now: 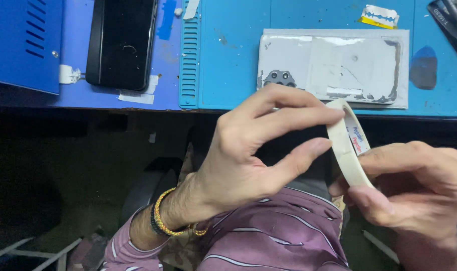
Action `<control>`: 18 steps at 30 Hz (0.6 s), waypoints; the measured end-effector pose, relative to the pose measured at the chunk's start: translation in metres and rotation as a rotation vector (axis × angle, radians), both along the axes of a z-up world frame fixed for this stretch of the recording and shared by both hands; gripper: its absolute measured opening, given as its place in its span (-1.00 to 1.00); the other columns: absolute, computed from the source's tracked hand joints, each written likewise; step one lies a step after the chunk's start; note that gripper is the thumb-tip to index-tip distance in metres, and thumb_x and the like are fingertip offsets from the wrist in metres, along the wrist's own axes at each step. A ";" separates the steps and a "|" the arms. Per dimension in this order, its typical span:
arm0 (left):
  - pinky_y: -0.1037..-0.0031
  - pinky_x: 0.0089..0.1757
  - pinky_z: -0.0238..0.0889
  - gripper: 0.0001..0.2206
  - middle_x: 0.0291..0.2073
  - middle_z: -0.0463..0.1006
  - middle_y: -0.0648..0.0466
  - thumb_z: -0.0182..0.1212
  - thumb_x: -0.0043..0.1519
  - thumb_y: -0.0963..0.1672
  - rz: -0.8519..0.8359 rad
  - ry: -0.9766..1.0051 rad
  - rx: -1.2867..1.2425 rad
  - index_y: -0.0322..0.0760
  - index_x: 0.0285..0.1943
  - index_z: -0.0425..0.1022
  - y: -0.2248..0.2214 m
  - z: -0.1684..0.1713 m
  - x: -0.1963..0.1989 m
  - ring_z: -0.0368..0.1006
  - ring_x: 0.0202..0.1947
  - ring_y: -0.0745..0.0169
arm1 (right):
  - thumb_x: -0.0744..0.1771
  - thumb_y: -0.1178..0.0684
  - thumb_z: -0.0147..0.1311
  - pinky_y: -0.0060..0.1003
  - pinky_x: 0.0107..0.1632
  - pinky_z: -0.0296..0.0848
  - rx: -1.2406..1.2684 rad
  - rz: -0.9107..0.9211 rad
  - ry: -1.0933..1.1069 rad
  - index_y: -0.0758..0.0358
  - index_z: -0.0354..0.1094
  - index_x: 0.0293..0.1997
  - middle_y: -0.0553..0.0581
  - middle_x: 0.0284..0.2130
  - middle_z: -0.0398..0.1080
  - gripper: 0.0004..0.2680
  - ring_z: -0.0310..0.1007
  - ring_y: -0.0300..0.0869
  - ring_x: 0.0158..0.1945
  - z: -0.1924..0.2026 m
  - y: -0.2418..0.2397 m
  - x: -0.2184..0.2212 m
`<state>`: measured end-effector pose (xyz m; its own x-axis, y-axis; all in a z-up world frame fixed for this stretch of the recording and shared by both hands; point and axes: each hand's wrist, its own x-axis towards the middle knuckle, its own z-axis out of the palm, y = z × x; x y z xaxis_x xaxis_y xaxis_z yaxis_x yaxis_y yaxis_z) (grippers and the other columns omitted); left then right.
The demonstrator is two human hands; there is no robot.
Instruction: Applying adhesive tape to a mobile phone back cover and cleaning the device
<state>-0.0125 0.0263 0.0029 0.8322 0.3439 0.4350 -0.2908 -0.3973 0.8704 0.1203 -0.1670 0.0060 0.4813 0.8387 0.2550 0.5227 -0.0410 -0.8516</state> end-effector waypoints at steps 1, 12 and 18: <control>0.40 0.24 0.56 -0.81 0.06 0.62 -0.06 0.30 0.44 -0.17 0.002 0.001 -0.001 -0.26 0.21 0.58 0.001 0.000 -0.001 0.67 0.10 0.12 | 0.20 0.11 0.16 -0.52 -0.60 0.51 -0.001 0.002 0.001 0.49 0.45 -0.48 0.19 -0.57 0.59 -0.84 0.52 -0.27 -0.71 0.005 0.000 0.001; 0.44 0.10 0.52 -0.79 0.07 0.57 0.06 0.41 0.51 -0.20 -0.169 -0.014 0.051 -0.09 0.27 0.60 0.011 -0.008 -0.004 0.55 0.08 0.17 | 0.23 -0.03 0.25 -0.43 -0.56 0.45 -0.131 0.333 -0.078 0.21 0.54 -0.17 -0.09 -0.71 0.56 -0.80 0.33 -0.21 -0.75 -0.001 -0.015 0.028; 0.32 0.03 0.40 -0.97 -0.10 0.55 0.03 0.30 0.45 -0.20 -0.334 -0.111 0.034 -0.24 0.01 0.59 0.015 -0.007 0.003 0.54 -0.10 0.10 | 0.22 -0.07 0.25 -0.38 -0.61 0.25 -0.140 0.308 -0.058 0.19 0.57 -0.20 -0.07 -0.80 0.35 -0.79 0.16 -0.19 -0.79 0.007 -0.016 0.028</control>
